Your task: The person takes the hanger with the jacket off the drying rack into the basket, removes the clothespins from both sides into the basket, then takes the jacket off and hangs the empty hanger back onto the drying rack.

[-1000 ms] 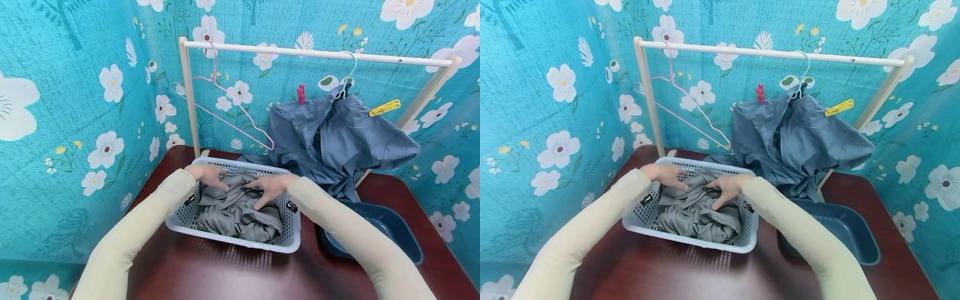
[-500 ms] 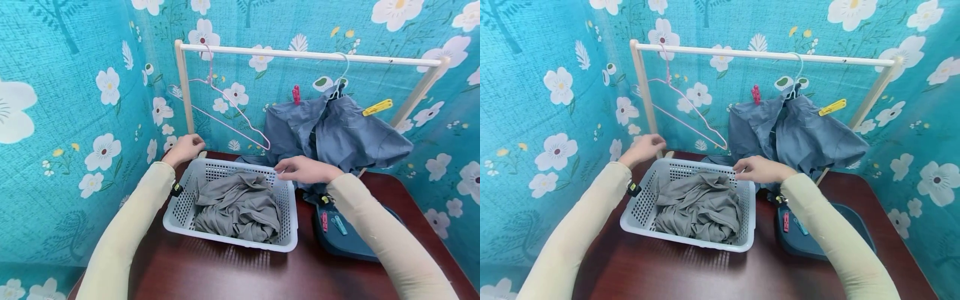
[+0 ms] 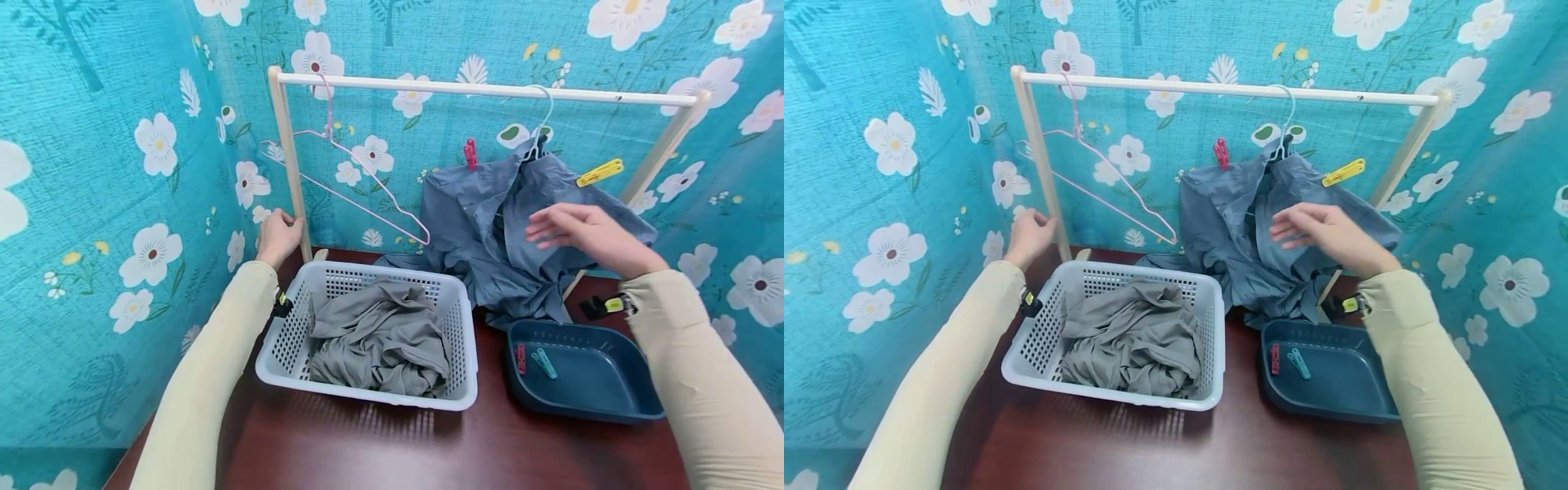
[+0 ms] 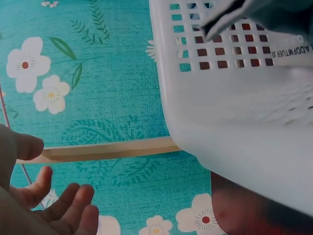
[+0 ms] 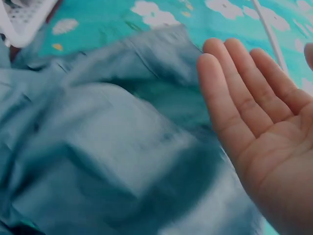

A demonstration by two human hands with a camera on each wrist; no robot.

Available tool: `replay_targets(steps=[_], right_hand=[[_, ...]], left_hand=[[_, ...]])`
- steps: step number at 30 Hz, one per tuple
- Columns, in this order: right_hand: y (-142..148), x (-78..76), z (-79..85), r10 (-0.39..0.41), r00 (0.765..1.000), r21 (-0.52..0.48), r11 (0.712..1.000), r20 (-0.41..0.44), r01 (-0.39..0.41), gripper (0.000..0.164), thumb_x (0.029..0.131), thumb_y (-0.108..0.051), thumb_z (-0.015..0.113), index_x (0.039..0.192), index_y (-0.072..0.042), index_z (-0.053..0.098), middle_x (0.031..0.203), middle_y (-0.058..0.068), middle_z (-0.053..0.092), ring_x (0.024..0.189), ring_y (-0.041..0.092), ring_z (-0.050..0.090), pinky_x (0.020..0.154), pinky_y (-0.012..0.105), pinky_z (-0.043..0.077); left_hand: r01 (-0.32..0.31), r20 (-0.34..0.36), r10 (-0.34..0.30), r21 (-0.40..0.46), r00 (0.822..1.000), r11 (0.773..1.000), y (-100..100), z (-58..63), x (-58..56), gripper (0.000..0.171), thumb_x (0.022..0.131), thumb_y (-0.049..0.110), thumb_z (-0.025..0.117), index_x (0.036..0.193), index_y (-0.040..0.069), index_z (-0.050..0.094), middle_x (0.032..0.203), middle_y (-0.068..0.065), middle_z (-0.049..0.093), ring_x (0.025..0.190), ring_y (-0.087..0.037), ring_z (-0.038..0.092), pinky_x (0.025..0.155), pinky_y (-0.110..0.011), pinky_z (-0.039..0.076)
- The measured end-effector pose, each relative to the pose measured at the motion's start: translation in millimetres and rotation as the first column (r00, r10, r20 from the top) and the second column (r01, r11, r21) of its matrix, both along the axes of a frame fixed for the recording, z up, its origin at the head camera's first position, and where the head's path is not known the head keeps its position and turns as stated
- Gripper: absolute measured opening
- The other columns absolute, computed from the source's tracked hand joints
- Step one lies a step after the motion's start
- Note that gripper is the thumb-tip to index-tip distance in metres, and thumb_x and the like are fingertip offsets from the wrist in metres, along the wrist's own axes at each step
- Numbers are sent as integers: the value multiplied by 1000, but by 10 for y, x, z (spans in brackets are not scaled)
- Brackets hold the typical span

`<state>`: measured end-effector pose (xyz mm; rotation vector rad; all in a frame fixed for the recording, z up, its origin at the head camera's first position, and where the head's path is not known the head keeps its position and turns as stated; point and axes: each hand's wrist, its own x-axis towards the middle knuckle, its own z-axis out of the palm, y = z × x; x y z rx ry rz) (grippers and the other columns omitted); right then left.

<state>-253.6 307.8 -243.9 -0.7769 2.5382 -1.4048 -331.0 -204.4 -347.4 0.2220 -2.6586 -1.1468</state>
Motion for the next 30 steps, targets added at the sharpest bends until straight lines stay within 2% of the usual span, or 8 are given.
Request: replay_targets(steps=[3,7,10,14,20,23,27,30], right_hand=[[175,19,126,-27,999,-36,999,-36,26,48,105,-31,32,129,8,47,118,13,61,104,17,62,82,29,50],[395,53,249,-85,995,-135,988,-47,78,45,104,-25,36,128,11,48,115,11,62,103,14,61,81,25,50],[548,74,289,-181,981,-212,964,-69,163,41,102,-22,43,124,11,52,113,10,62,102,11,61,78,21,50],[735,47,247,-314,948,-305,909,-56,284,35,99,-21,51,119,6,60,108,5,65,98,9,62,75,15,48],[983,-24,88,-337,941,-495,813,28,306,27,95,-13,58,113,5,64,101,3,68,94,9,64,75,14,47],[1095,-51,12,-355,934,-438,833,41,337,32,95,-15,58,122,1,62,108,-1,65,99,5,60,79,13,43],[1151,-88,-78,-398,917,-170,902,33,398,42,98,-25,52,138,-13,51,124,-11,51,110,0,46,80,11,39],[1081,-102,-135,-394,919,9,919,15,394,45,99,-33,48,141,-17,47,124,-14,46,108,-2,44,77,12,41]], left_hand=[[19,14,-19,46,1000,999,-14,-19,-36,52,98,40,46,131,1,40,119,-22,50,105,-35,52,83,-47,45],[114,-7,-114,156,993,981,-33,-59,-104,63,99,43,42,146,5,23,138,-23,39,121,-37,45,95,-51,40],[169,-33,-166,190,986,967,-42,-89,-143,56,101,42,36,143,5,27,134,-23,40,119,-36,46,93,-51,41],[197,-35,-194,163,980,967,-54,-115,-180,48,102,39,32,133,3,35,119,-23,45,107,-36,49,86,-50,42],[186,3,-188,132,982,974,-41,-116,-218,47,103,38,30,132,2,35,107,-20,46,96,-32,50,79,-47,43],[186,13,-188,111,982,976,-15,-111,-214,44,103,38,28,126,0,37,100,-19,44,90,-31,48,76,-44,42],[186,0,-186,86,982,979,8,-109,-216,44,104,36,27,125,-1,37,99,-19,45,91,-32,49,77,-45,43],[180,-3,-180,80,984,980,9,-115,-225,45,104,36,27,128,-1,37,100,-20,46,93,-33,51,78,-47,43]])
